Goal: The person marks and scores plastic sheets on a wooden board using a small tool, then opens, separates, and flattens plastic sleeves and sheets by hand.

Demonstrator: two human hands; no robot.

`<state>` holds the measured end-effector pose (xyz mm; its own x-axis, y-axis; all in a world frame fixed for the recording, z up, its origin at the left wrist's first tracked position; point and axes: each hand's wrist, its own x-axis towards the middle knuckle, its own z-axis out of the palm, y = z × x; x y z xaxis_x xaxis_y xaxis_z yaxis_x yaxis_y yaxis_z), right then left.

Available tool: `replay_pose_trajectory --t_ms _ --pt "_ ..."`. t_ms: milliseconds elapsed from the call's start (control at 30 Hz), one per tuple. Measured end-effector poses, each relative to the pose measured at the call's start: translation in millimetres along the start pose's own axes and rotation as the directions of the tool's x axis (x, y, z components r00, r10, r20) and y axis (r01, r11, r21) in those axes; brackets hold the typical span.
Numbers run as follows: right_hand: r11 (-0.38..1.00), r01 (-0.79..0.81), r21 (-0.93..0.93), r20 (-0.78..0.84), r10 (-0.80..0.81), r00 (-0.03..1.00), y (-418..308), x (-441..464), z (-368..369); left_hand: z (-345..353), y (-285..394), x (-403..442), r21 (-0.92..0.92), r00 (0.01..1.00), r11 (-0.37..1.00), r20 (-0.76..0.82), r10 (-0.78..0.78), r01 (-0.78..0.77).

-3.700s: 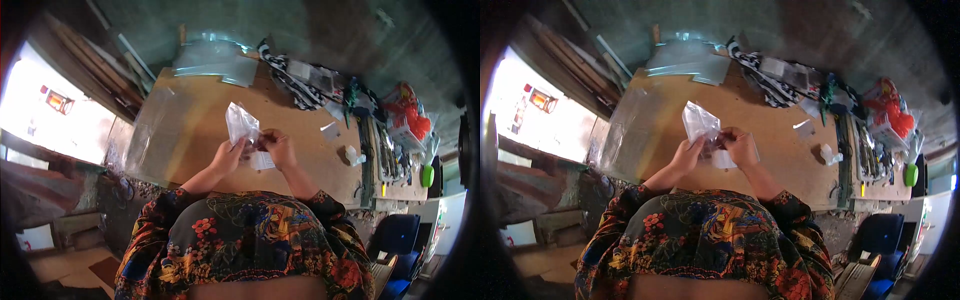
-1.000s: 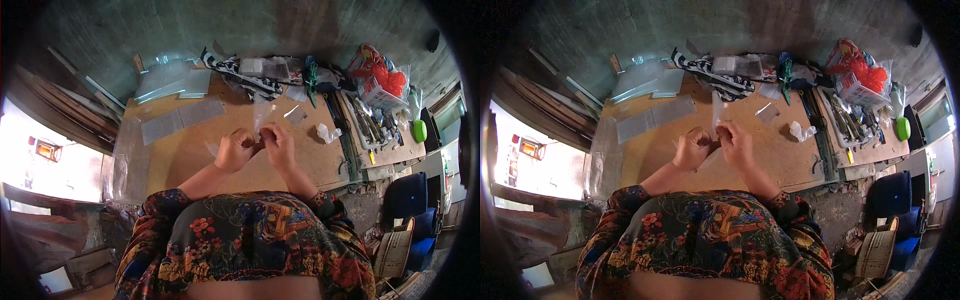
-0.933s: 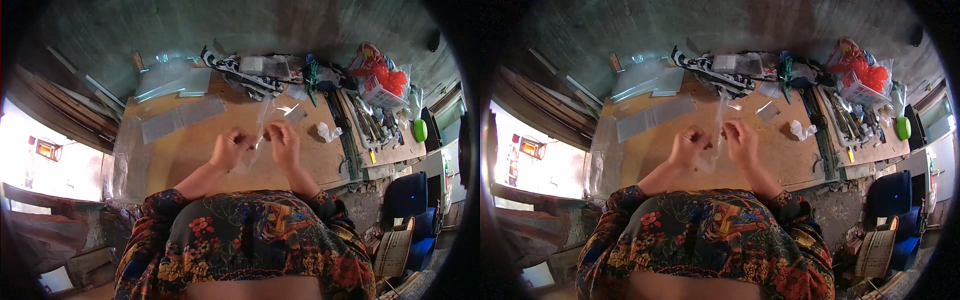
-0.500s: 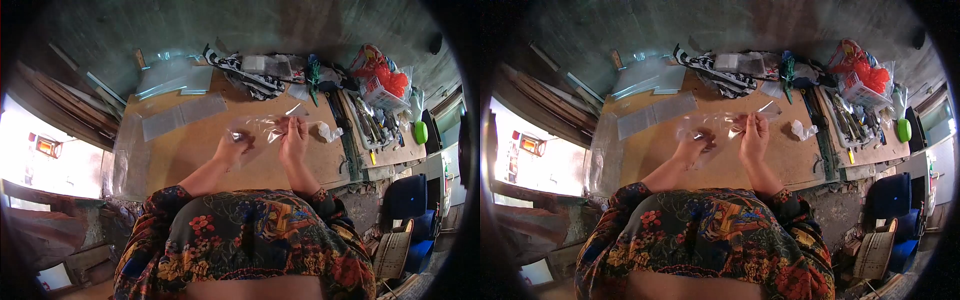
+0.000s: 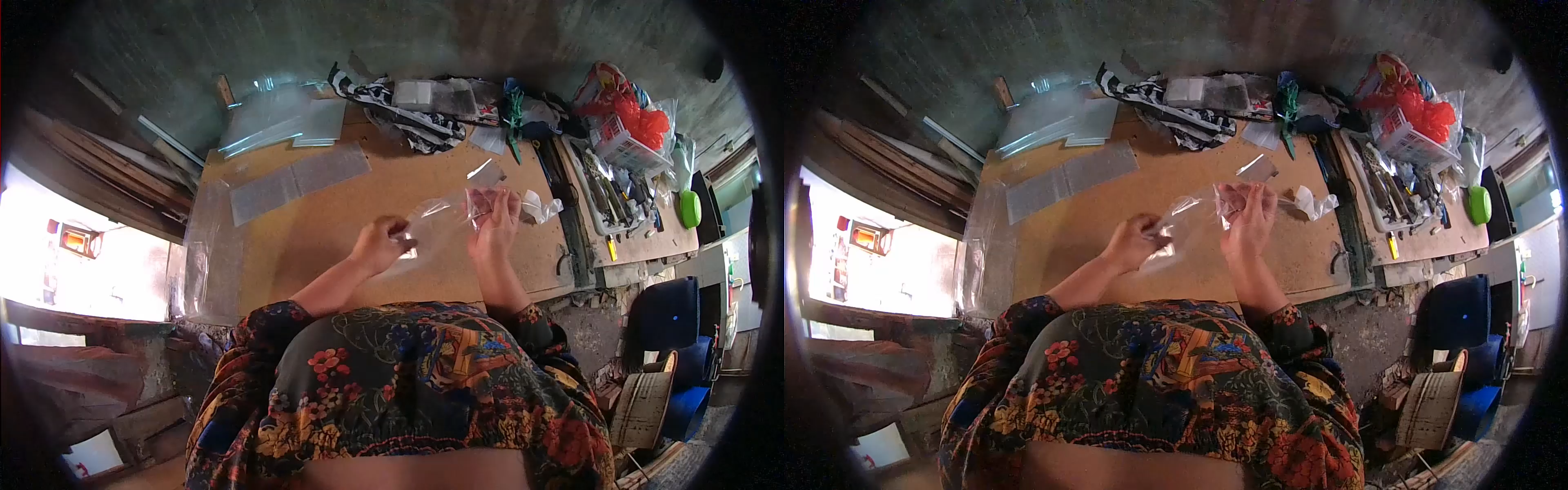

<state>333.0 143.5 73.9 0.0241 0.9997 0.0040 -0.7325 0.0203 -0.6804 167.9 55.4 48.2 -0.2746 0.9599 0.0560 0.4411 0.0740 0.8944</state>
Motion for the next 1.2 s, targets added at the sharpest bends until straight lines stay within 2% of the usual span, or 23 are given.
replay_pose_trajectory --t_ms 67,100,167,200,267,333,400,433,500,533,567,633,667,733,767,833,867,933,967,1033,1067,1133,1200 --pt "0.999 -0.025 -0.031 -0.01 0.024 1.0 -2.0 -4.5 6.5 10.9 -20.9 3.4 -0.052 0.934 0.976 0.303 -0.187 0.213" --pt "0.999 -0.018 -0.029 -0.008 0.018 1.0 -2.6 -6.2 9.8 10.0 -17.9 2.2 -0.052 0.936 0.977 0.303 -0.181 0.205" --pt "0.999 -0.025 -0.022 -0.099 0.023 0.995 -5.7 -6.9 13.7 10.9 -8.0 -2.1 -0.194 0.963 0.944 0.016 -0.269 0.267" --pt "0.999 -0.029 -0.022 -0.1 0.027 0.995 -3.3 -1.5 7.9 20.4 -14.9 0.4 -0.65 0.93 0.711 -0.018 -0.367 0.268" --pt "0.984 0.056 -0.17 -0.144 -0.081 0.986 8.8 15.0 -18.5 21.7 -17.7 2.3 -0.719 0.921 0.662 -0.08 -0.38 0.211" --pt "0.991 0.072 -0.11 -0.077 -0.081 0.994 27.2 23.5 -41.8 10.9 -10.0 5.6 -0.78 0.909 0.609 -0.138 -0.394 0.145" --pt "0.996 0.074 -0.053 -0.013 -0.075 0.997 29.1 24.0 -51.5 -12.8 6.0 11.4 -0.578 0.925 0.75 0.019 -0.38 0.32" --pt "0.999 0.037 -0.024 -0.052 -0.038 0.998 22.4 19.2 -46.8 -21.6 1.3 15.5 -0.579 0.924 0.749 0.019 -0.383 0.322" --pt "1.0 -0.006 0.007 -0.092 0.007 0.996 21.5 17.7 -46.6 -42.3 -5.3 18.7 -0.584 0.891 0.677 0.347 -0.292 0.449" --pt "1.0 0.011 0.016 -0.118 -0.009 0.993 24.1 21.2 -53.2 -50.4 -4.2 16.2 -0.458 0.889 0.806 0.422 -0.175 0.376" --pt "0.999 0.032 0.026 -0.144 -0.028 0.989 28.2 24.1 -61.5 -52.7 -2.0 14.0 -0.456 0.889 0.806 0.423 -0.176 0.377" --pt "0.996 0.088 -0.008 -0.113 -0.088 0.99 34.3 25.7 -72.5 -56.5 9.7 9.8 0.136 0.752 0.982 0.632 -0.188 0.132" --pt "0.997 0.076 -0.028 -0.079 -0.078 0.994 35.6 26.5 -78.5 -55.2 5.2 9.8 0.137 0.751 0.982 0.632 -0.19 0.134" --pt "0.997 0.068 -0.048 -0.047 -0.07 0.996 31.7 25.4 -78.1 -51.3 -14.2 12.1 0.269 0.781 0.951 0.622 -0.051 -0.152" --pt "0.997 0.018 -0.077 -0.052 -0.022 0.998 26.5 24.3 -75.6 -48.7 -25.1 13.1 0.27 0.78 0.95 0.624 -0.051 -0.154" --pt "0.994 -0.03 -0.107 -0.062 0.023 0.998 24.4 21.6 -74.3 -46.2 -37.4 13.4 0.153 0.921 0.986 0.369 -0.12 0.068" --pt "0.989 -0.063 -0.13 -0.123 0.047 0.991 24.6 19.1 -74.9 -46.8 -42.7 14.8 0.153 0.92 0.986 0.372 -0.121 0.068" --pt "0.983 -0.102 -0.152 -0.185 0.073 0.98 27.5 15.6 -83.9 -50.7 -39.8 16.5 0.013 0.865 0.904 0.283 -0.414 0.428" --pt "0.961 -0.175 -0.216 -0.232 0.124 0.965 34.3 16.5 -97.0 -53.2 -38.4 16.2 0.013 0.864 0.902 0.284 -0.416 0.431" --pt "0.926 -0.253 -0.279 -0.286 0.172 0.943 50.5 13.7 -118.0 -61.7 -33.0 14.6 0.388 0.959 0.917 0.21 -0.188 0.095" --pt "0.896 -0.185 -0.403 -0.263 0.08 0.961 57.8 12.0 -127.7 -64.1 -30.2 14.9 0.387 0.959 0.917 0.21 -0.192 0.099" --pt "0.846 -0.117 -0.521 -0.23 -0.006 0.973 53.6 0.2 -124.0 -67.7 -26.6 17.0 0.687 0.932 0.725 0.292 -0.215 -0.048" --pt "0.304 0.19 -0.933 0.088 -0.319 0.944 44.6 -13.2 -118.0 -71.0 -32.3 21.6 0.721 0.926 0.688 0.313 -0.212 -0.086"
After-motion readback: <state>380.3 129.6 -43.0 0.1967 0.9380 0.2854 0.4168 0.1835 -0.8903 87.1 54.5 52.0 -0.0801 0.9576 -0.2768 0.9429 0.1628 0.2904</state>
